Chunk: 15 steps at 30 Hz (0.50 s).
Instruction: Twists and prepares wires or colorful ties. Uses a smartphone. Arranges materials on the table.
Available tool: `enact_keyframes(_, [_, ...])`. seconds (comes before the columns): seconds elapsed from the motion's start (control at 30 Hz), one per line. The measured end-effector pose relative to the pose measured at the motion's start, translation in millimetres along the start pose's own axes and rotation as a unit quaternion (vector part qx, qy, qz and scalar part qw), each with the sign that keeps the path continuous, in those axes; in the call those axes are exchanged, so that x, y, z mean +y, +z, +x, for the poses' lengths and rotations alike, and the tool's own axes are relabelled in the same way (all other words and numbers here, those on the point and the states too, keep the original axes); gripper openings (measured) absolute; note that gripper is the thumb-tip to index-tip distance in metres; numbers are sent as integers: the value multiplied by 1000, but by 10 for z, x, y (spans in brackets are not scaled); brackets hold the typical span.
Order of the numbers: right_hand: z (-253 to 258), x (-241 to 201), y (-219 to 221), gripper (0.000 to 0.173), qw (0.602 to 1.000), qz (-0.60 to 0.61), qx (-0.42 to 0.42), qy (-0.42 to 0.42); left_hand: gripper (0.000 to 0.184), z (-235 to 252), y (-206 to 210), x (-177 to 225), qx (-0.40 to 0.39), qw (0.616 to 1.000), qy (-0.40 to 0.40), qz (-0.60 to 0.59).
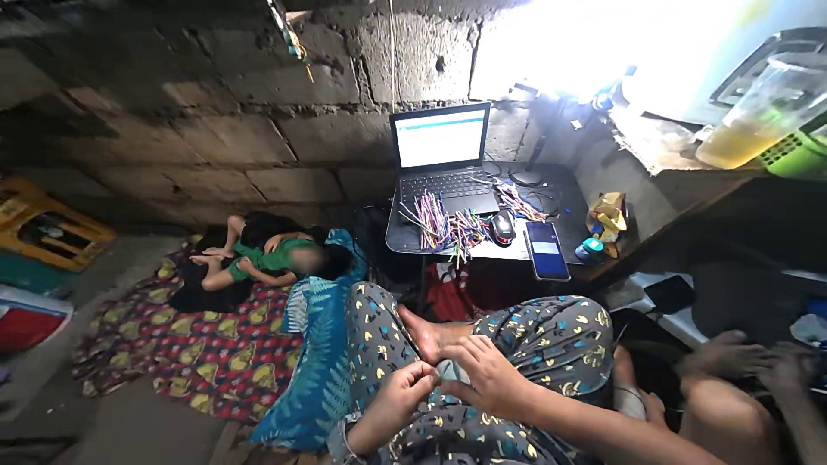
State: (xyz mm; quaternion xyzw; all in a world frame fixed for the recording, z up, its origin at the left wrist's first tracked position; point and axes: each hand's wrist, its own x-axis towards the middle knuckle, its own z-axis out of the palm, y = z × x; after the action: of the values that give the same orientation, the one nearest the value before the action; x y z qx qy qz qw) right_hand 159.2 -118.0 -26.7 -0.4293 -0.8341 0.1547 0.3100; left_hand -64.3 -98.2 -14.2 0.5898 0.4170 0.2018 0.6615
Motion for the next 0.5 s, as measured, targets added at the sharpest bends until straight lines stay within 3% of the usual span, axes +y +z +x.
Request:
enact_keyframes(0.1, [-24, 80, 75, 27, 975, -157, 86, -134, 13, -29, -13, 37, -44, 991, -37, -125])
enact_keyframes(0.17, [-29, 90, 109, 23, 965, -182, 107, -156, 11, -48, -3, 31, -37, 991, -30, -128])
enact_keyframes(0.23, [-23, 58, 127, 23, 973, -158, 102, -133, 11, -66, 26, 22, 12, 998, 29, -56])
enact_keyframes(0.3, [-31, -66, 97, 29, 999, -17, 27, -25, 17, -95, 89, 3, 101, 974, 154, 130])
enact_keyframes(0.33, [-15, -140, 44, 32, 988, 125, -43, 75, 18, -85, 117, -41, 148, 932, 233, 235])
enact_keyframes(0.4, [53, -146, 3, 31, 869, 394, -145, 261, 17, -27, 127, -144, 198, 851, 335, 353])
enact_keyframes(0.43, [75, -133, 0, 28, 808, 472, -166, 311, 17, -26, 128, -170, 200, 844, 339, 364])
enact_keyframes(0.47, [85, -128, -15, 27, 786, 493, -180, 328, 18, -44, 134, -171, 191, 861, 317, 350])
enact_keyframes(0.5, [88, -134, -39, 28, 813, 454, -187, 312, 19, -69, 133, -144, 172, 891, 274, 318])
